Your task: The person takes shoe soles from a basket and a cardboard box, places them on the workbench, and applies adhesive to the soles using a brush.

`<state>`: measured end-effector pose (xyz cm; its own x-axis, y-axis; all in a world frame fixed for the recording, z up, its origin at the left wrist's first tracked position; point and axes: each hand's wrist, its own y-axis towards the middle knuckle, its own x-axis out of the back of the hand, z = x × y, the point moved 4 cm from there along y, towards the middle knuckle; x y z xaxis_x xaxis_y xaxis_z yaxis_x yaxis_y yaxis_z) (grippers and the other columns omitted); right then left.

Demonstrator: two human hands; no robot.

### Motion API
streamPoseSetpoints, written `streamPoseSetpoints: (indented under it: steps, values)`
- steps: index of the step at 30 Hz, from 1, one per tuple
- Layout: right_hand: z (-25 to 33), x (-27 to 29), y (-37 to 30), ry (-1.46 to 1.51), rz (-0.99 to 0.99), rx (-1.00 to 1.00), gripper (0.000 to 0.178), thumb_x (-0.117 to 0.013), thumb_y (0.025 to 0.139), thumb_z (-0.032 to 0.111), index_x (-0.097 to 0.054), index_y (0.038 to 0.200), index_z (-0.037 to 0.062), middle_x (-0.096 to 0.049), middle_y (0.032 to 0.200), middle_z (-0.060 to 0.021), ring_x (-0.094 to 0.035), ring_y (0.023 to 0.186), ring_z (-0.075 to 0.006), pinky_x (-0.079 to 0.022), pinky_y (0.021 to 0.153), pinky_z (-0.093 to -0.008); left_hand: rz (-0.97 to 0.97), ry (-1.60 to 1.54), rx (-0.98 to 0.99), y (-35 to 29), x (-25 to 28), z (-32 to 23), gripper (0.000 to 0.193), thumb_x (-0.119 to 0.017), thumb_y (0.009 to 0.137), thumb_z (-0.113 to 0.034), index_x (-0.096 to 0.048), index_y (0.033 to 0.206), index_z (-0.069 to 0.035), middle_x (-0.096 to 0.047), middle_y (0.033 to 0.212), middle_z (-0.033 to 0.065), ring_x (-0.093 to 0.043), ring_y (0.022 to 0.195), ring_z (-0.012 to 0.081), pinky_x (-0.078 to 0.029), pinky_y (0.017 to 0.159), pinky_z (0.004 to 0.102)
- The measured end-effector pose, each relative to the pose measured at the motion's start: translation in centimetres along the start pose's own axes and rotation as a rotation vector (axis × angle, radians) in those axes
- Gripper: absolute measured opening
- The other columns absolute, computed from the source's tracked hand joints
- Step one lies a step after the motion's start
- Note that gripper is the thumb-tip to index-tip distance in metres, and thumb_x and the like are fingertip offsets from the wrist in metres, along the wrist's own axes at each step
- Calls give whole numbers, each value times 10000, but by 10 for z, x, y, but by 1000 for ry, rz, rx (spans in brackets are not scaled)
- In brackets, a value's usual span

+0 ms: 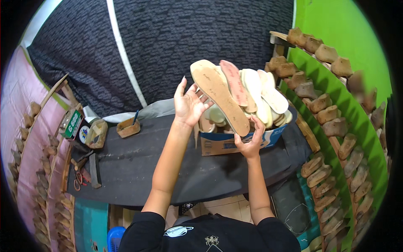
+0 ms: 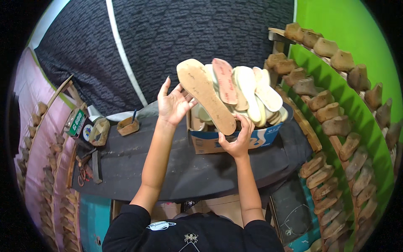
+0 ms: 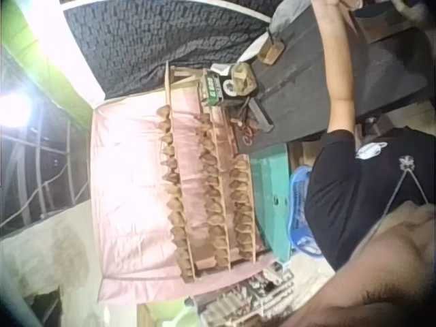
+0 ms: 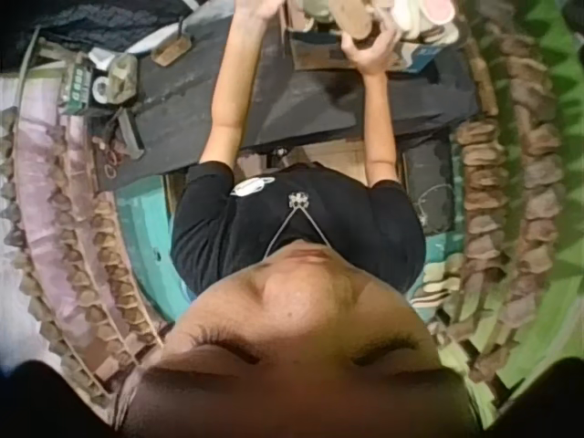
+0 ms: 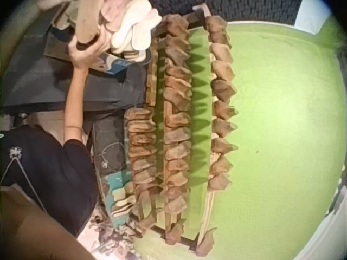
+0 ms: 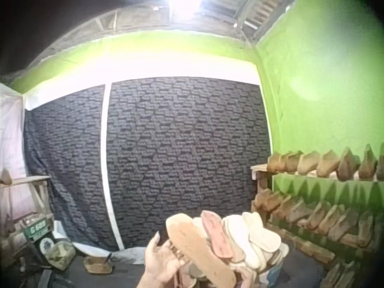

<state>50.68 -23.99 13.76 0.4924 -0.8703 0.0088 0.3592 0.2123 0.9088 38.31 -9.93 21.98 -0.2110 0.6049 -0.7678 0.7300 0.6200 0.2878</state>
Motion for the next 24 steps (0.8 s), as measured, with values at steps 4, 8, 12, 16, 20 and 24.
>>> streamPoseSetpoints:
  steps: [4, 8, 12, 16, 20, 24]
  values:
    - [34, -32, 0, -61, 146, 189, 615, -642, 554, 211, -377, 1081, 38, -488, 975, -108, -433, 930, -259, -305, 819, -373, -6, -7, -57, -53, 29, -48, 605, -311, 812, -479, -333, 1182, -1, -380, 1188, 182, -373, 1102, 287, -301, 908, 453]
    - [60, -79, -16, 0, 304, 349, 608, -646, 549, 237, -382, 1065, 54, -507, 947, -102, -460, 889, -269, -306, 791, -394, -73, -41, -163, -120, 71, -94, 625, -312, 814, -480, -327, 1177, 28, -382, 1198, 189, -374, 1109, 287, -281, 926, 455]
    - [75, -129, -48, 143, 624, 409, 643, -684, 548, 262, -379, 1080, 68, -493, 991, -96, -457, 912, -280, -319, 792, -409, -166, -92, -238, -191, 124, -128, 605, -314, 821, -461, -356, 1156, 41, -418, 1164, 199, -409, 1084, 299, -305, 914, 443]
    - [86, -178, -84, 255, 952, 428, 625, -678, 562, 214, -392, 1098, 67, -487, 1004, -108, -444, 933, -299, -325, 804, -395, -378, -57, -238, -258, 188, -140, 583, -323, 825, -435, -363, 1147, 49, -422, 1156, 209, -451, 1041, 315, -345, 890, 443]
    - [94, -220, -113, 271, 1189, 350, 594, -630, 588, 145, -404, 1132, 74, -483, 1032, -109, -428, 972, -291, -317, 832, -377, -648, -27, -230, -316, 256, -147, 548, -360, 819, -409, -404, 1098, 61, -448, 1107, 202, -481, 1004, 294, -389, 863, 403]
    - [97, -252, -134, 307, 1304, 273, 580, -598, 592, 113, -404, 1136, 72, -471, 1063, -104, -427, 995, -255, -315, 840, -351, -781, 67, -179, -342, 294, -156, 504, -381, 826, -384, -435, 1055, 61, -498, 1029, 164, -537, 917, 237, -442, 804, 348]
